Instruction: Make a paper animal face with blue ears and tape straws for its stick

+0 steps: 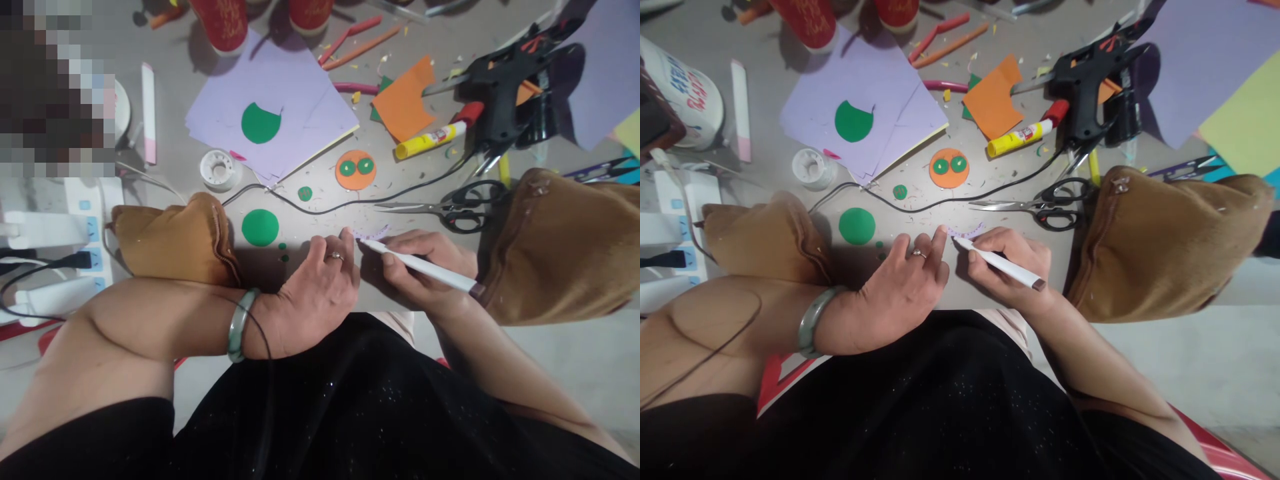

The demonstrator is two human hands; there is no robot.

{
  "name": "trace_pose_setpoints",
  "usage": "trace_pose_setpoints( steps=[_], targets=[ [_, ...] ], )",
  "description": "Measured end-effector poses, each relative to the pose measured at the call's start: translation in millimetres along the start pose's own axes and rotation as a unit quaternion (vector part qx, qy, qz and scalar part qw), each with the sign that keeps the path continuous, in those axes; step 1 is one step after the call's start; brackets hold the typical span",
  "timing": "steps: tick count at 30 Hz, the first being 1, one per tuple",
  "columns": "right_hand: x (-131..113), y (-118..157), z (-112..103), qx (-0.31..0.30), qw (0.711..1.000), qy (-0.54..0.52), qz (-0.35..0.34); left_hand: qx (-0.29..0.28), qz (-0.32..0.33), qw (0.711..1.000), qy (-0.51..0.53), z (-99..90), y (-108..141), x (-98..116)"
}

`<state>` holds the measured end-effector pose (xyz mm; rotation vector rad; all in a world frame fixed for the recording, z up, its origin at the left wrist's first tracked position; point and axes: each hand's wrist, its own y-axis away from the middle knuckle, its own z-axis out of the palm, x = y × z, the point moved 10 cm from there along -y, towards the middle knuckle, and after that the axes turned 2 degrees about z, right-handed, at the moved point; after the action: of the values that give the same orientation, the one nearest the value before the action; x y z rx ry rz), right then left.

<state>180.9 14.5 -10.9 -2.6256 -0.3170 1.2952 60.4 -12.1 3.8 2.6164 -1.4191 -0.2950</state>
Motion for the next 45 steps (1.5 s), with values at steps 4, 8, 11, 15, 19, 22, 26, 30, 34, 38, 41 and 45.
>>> trace_pose_setpoints(
  steps=[4,8,11,15,19,22,26,30,34,38,41,45],
  targets=[
    [-14.2,-1.1,-4.1,0.023,0.997,0.031,-0.060,0.005,0.006,1.000,0.000,-1.4,0.5,0.6],
    [-16.4,-2.0,-4.5,0.031,0.997,0.040,-0.064,-0.012,0.006,1.000,0.019,0.7,-0.2,0.1],
    [-17.6,-2.7,-1.5,0.011,0.997,0.038,-0.065,-0.013,0.006,1.000,0.024,1.1,-0.4,0.1],
    [-22.0,-2.8,-6.1,0.028,0.995,0.051,-0.083,-0.012,0.005,1.000,0.026,1.4,0.0,-0.2],
    [-24.3,-2.8,-8.1,0.047,0.993,0.048,-0.094,-0.008,0.010,1.000,0.012,-0.3,0.1,0.3],
    [-24.7,-2.9,-7.3,0.051,0.993,0.048,-0.096,-0.015,0.005,1.000,0.014,0.1,-0.1,-1.0],
    [-26.6,-2.9,-7.9,0.054,0.992,0.040,-0.106,-0.020,0.010,0.999,0.027,0.9,-0.3,-0.3],
    [-21.8,-3.1,-9.3,0.054,0.993,0.052,-0.090,-0.012,0.008,1.000,0.019,0.4,0.2,-0.2],
    [-13.7,-2.3,-12.8,0.055,0.996,0.033,-0.069,-0.011,0.008,1.000,0.009,1.1,0.1,0.9],
    [-10.6,-1.7,-16.2,0.059,0.997,0.012,-0.054,-0.007,0.006,1.000,0.005,-0.2,0.6,0.6],
    [-7.5,-1.8,-12.0,0.037,0.998,0.043,-0.032,-0.006,0.007,1.000,0.005,-1.0,1.1,0.1],
    [-13.1,0.6,-11.8,0.047,0.996,0.034,-0.066,-0.014,0.008,1.000,0.015,0.3,1.0,-0.5]
  ],
)
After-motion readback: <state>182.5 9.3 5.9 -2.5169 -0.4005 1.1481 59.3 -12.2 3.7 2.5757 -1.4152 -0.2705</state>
